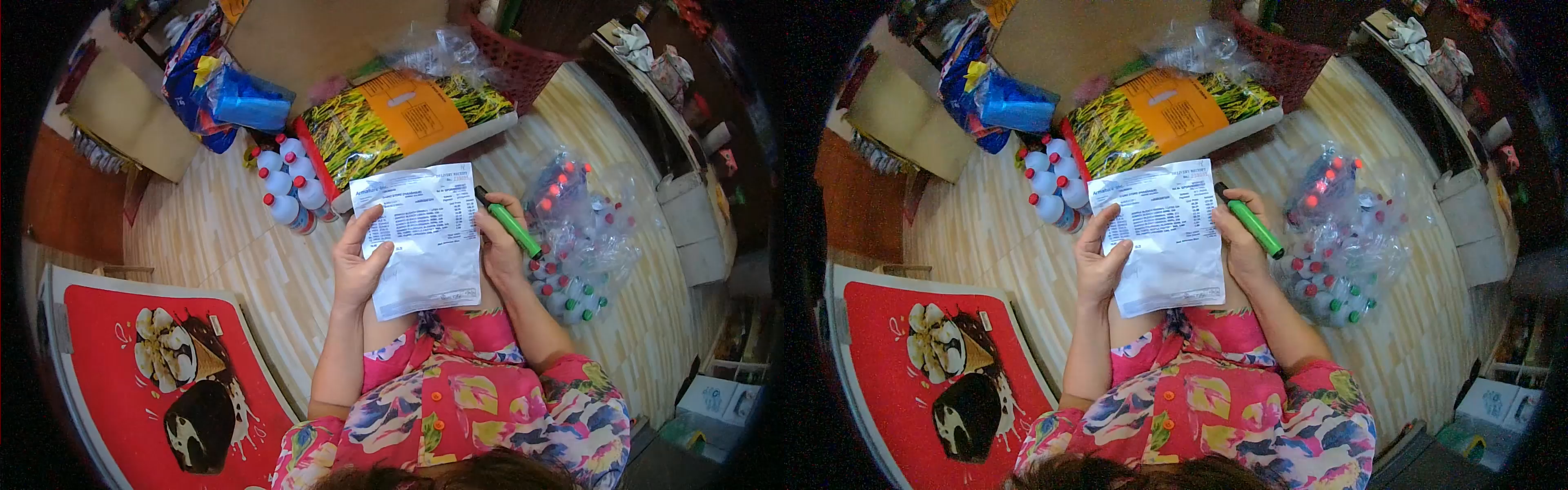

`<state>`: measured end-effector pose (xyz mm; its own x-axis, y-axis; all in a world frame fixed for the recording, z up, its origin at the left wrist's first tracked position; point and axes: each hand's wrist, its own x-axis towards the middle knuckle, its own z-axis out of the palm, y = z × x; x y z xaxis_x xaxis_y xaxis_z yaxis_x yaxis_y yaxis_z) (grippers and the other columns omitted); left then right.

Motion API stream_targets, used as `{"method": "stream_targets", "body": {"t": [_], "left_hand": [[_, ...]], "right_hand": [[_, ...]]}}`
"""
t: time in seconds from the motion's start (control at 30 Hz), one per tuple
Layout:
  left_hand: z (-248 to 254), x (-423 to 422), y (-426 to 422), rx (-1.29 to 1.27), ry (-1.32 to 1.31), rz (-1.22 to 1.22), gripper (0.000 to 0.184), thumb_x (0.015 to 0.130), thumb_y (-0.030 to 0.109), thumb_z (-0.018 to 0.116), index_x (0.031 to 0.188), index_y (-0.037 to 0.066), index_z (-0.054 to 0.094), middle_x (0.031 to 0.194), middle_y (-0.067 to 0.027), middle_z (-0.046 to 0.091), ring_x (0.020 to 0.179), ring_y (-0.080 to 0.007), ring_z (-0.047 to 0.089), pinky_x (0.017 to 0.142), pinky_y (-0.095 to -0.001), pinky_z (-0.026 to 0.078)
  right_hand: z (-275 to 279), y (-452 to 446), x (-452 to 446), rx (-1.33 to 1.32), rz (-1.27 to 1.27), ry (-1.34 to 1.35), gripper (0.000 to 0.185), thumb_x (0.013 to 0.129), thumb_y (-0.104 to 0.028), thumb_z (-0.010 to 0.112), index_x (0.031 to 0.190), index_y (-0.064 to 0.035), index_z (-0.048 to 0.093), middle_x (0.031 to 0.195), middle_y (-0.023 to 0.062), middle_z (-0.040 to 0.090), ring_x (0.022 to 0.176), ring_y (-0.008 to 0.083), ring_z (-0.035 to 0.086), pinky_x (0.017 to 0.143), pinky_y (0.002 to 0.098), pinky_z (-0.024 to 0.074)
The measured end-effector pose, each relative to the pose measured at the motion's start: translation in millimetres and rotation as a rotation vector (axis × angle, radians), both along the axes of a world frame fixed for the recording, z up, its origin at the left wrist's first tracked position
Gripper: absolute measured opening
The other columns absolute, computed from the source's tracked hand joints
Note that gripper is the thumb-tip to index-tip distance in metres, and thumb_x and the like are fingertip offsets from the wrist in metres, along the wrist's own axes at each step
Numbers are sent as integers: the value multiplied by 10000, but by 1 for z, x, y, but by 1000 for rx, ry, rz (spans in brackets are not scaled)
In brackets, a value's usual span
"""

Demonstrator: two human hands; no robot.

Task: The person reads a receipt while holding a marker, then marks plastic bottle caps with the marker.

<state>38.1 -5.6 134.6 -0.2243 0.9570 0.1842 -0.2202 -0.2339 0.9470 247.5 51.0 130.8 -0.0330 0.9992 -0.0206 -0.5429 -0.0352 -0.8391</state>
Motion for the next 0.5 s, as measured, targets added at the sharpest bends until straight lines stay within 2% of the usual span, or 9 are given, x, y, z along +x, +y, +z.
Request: {"method": "stream_targets", "body": {"t": [0.1,0.4,0.5], "left_hand": [[-2,-2,1,30,64,3,489,723,-98,589,1204,-66,506,1210,-103,488,1150,-192,471,992,-306,348],[-4,1,3,8,-25,1,491,731,-113,576,1213,-64,498,1221,-109,483,1155,-192,468,997,-310,352],[-7,1,3,14,-35,24,514,726,-104,611,1223,-64,485,1223,-126,512,1113,-185,508,966,-311,393]], "right_hand": [[-11,-2,-5,14,-58,-9,363,741,60,618,1063,-63,506,852,24,584,747,97,564,677,211,462],[-14,-10,-10,46,-144,-72,339,761,39,635,1066,-63,527,866,12,566,765,79,541,714,205,455],[-13,-11,-10,38,-141,-72,334,766,33,636,1067,-64,527,869,10,566,772,75,539,716,205,455]]}}
